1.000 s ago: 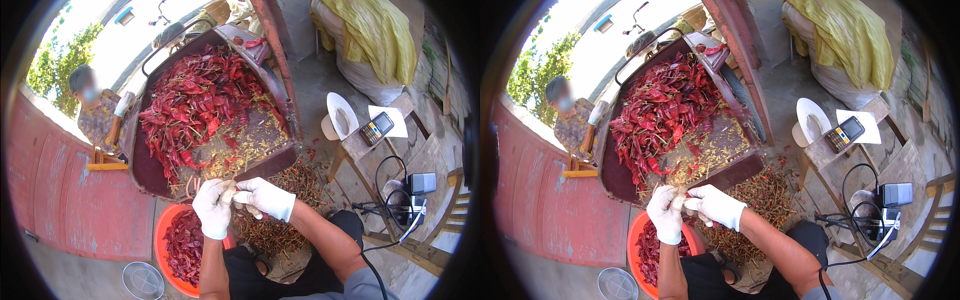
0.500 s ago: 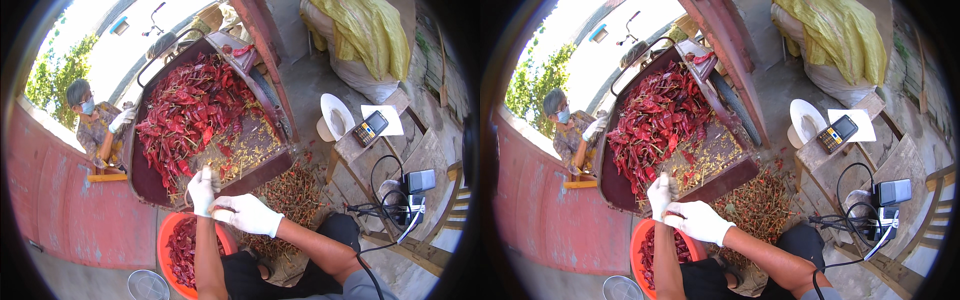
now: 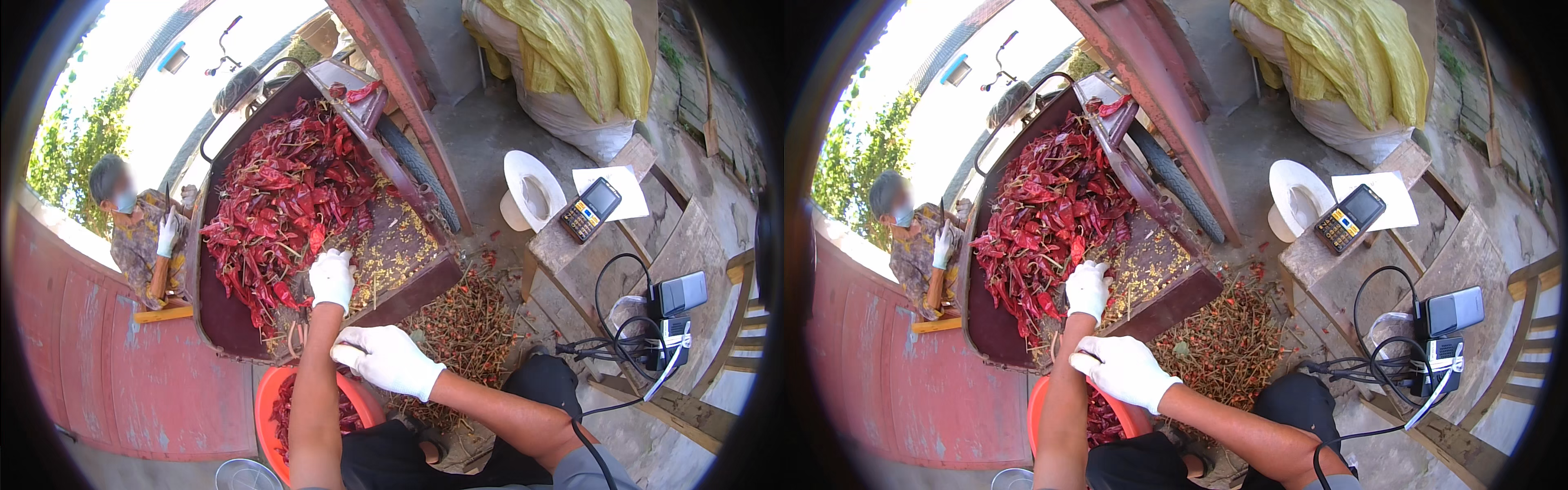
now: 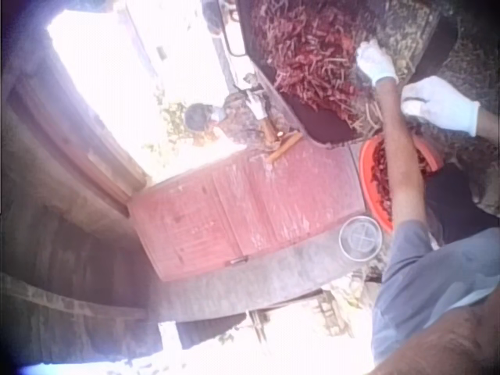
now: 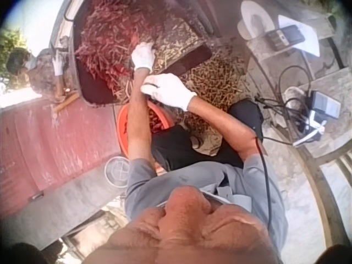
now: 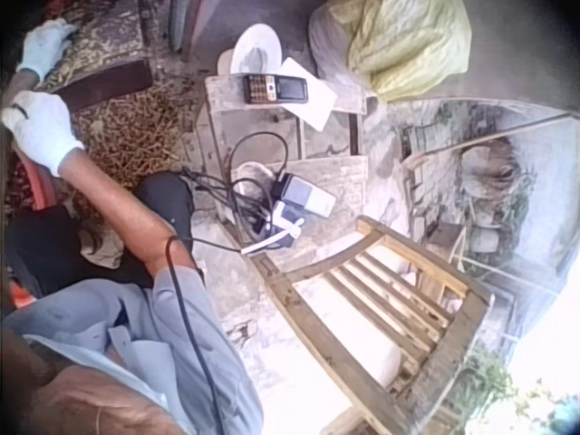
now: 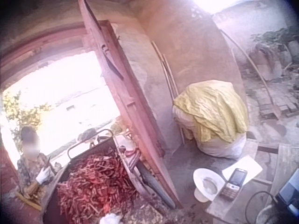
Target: The person cleans red peppers by breaking them open by hand and shaking out the seeds. They take the peppers from a large metal container and put the processed pieces into an orange bowl.
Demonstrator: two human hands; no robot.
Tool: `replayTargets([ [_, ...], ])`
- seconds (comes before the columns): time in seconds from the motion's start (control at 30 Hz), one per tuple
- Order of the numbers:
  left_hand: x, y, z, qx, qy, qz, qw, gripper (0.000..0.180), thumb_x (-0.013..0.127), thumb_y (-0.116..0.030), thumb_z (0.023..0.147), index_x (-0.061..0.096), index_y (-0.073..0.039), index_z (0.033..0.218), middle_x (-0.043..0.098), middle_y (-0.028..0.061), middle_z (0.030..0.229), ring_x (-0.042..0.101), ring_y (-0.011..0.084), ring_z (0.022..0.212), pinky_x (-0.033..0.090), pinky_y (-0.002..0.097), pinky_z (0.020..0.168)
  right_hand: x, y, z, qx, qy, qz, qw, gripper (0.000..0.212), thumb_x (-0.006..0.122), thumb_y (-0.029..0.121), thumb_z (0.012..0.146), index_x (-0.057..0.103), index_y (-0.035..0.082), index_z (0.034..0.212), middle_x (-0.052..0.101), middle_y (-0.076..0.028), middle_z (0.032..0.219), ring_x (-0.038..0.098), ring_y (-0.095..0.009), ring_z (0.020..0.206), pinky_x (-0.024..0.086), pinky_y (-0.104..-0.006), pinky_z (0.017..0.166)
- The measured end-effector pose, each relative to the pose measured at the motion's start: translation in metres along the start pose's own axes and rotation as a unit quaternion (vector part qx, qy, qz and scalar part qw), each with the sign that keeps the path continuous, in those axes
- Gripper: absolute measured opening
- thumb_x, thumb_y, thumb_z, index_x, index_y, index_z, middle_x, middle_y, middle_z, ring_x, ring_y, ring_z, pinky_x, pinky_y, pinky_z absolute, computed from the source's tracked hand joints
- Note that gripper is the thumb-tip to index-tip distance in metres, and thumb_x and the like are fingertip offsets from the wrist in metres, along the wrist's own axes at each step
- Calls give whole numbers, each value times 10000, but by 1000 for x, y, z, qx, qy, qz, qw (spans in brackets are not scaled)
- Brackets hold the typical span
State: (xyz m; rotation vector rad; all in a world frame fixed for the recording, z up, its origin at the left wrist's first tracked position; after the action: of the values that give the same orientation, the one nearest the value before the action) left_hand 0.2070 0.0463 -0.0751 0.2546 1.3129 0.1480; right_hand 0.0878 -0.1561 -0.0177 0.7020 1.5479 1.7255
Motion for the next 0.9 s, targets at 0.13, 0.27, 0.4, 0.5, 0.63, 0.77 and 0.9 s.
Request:
replayTargets([
  [0.13, 2, 7, -8, -17, -40, -21, 999, 148, 734, -216, 795, 710, -129, 912, 648, 97, 890, 635, 308, 892, 512, 448, 753, -4, 2, 1, 32, -40, 12, 999, 354, 549, 393, 955, 676, 74, 1042, 693, -184, 903, 667, -372, 867, 515, -451, 788],
  [0.27, -13, 7, -30, -57, -144, -108, 982, 105, 724, -192, 816, 693, -130, 895, 655, 87, 886, 638, 310, 869, 507, 444, 768, -8, 0, 3, 55, -68, 17, 996, 336, 546, 384, 950, 671, 82, 1030, 688, -179, 859, 673, -357, 843, 517, -442, 756],
  [0.4, -65, -7, -56, -166, -172, -326, 915, 128, 720, -41, 841, 685, -35, 964, 679, 97, 881, 649, 217, 807, 518, 339, 764, -15, -6, 6, 51, -135, 36, 989, 307, 645, 265, 936, 679, 65, 1167, 661, -69, 728, 591, -100, 583, 485, -283, 562],
  [0.5, -101, -33, -86, -202, -163, -474, 841, 114, 687, 13, 847, 673, 13, 960, 682, 87, 859, 631, 163, 783, 510, 304, 749, -18, -4, 4, 62, -163, 58, 983, 462, 651, 297, 929, 600, 82, 1335, 713, -120, 959, 665, -139, 795, 531, -290, 751],
  [0.63, -116, -53, -127, -229, -165, -505, 815, 132, 666, 38, 854, 676, 25, 984, 676, 73, 845, 621, 138, 776, 514, 286, 737, -9, -4, 1, 3, -112, -21, 993, 554, 629, 419, 911, 578, 73, 1342, 698, -213, 1016, 688, -356, 899, 529, -390, 812],
  [0.77, -127, -60, -145, -253, -149, -612, 734, 128, 653, 3, 904, 670, 21, 1031, 677, 37, 862, 613, 116, 776, 509, 260, 712, -7, -10, -1, -8, -95, -52, 994, 526, 641, 414, 891, 611, 99, 1310, 685, -221, 1091, 677, -344, 985, 522, -389, 864],
  [0.9, -143, -60, -152, -268, -95, -676, 679, 165, 652, -10, 925, 663, 7, 1088, 675, 33, 905, 619, 108, 775, 516, 251, 685, -13, -8, -5, -71, -127, -166, 975, 361, 656, 347, 898, 667, 105, 1166, 665, -144, 937, 659, -341, 848, 522, -402, 776],
])
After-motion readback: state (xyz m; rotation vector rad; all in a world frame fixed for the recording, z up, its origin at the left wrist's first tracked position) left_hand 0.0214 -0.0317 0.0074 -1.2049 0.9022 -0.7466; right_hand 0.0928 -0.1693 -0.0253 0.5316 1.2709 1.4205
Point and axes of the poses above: each hand's wrist, its own z-axis towards the middle knuckle, its own x-axis out of the palm, y = z × x, the point moved 1 cm from there along z, towards the middle knuckle
